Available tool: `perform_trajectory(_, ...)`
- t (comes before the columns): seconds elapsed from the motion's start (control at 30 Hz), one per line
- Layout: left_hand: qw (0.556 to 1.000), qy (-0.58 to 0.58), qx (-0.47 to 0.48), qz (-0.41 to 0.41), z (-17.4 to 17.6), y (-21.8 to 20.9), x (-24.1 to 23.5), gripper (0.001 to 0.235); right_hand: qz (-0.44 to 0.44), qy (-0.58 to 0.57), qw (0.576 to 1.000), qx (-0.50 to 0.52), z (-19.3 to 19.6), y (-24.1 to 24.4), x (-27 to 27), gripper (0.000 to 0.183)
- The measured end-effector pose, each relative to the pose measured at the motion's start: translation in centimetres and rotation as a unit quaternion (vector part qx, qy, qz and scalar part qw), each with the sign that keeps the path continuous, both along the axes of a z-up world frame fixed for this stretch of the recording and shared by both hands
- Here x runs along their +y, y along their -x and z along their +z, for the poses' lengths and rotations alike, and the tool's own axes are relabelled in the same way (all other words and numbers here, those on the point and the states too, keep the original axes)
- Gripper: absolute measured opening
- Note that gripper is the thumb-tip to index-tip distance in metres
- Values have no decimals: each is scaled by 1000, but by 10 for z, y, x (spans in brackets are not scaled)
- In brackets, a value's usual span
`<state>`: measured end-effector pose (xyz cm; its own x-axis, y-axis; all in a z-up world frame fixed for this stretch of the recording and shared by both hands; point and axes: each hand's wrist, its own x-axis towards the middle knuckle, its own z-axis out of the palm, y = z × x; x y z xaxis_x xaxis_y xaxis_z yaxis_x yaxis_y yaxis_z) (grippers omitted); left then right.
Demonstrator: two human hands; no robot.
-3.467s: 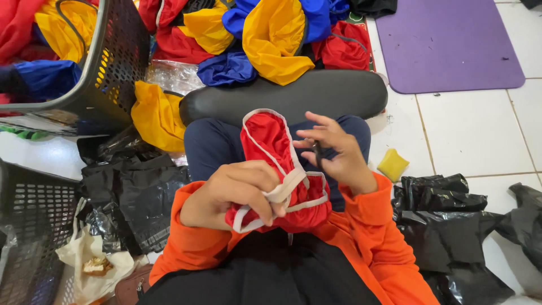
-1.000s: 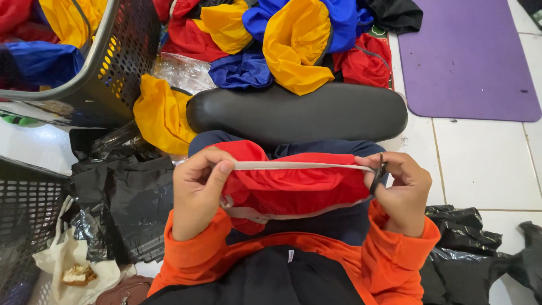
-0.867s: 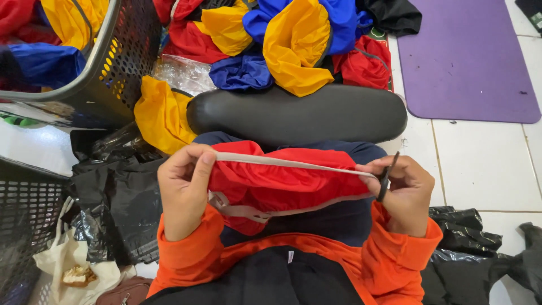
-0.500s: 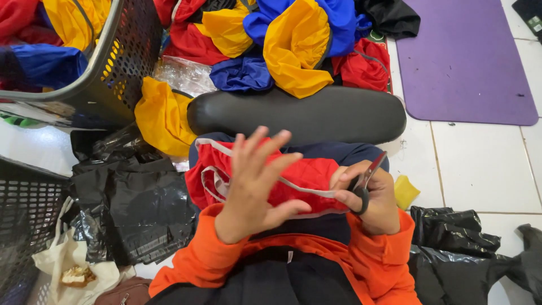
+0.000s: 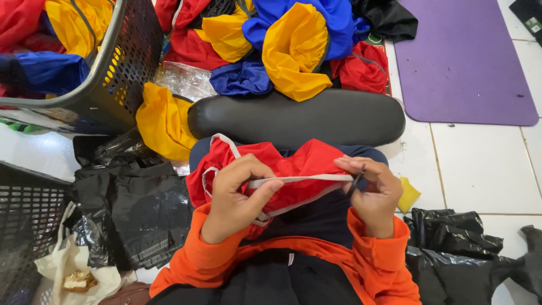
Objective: The person sits on the floor and handles a yellow sponge wrapped in plastic, placing it into a black bag. They then pick up a red garment and use scissors to cut the white drawstring along the hem. Finally, they unfold the garment and wipe the fabric with the yellow sponge.
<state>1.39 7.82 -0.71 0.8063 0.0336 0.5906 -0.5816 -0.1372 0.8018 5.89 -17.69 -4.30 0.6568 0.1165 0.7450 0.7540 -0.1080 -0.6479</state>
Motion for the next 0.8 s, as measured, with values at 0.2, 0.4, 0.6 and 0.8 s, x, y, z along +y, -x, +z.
perform_trajectory(0.2,999,34,14,-2,1,6,20,7,-14,-63,997,43,6,4,-23,42)
perform_trajectory(0.4,990,130,52,3,5,14,32,4,0,-82,993,84,29,17,-65,63)
perform_trajectory(0.6,969,228,97,11,2,20,45,6,17,-96,987,131,41,42,-61,85)
perform_trajectory(0.8,953,269,134,44,-2,17,50,6,117,-157,961,196,34,28,-48,100)
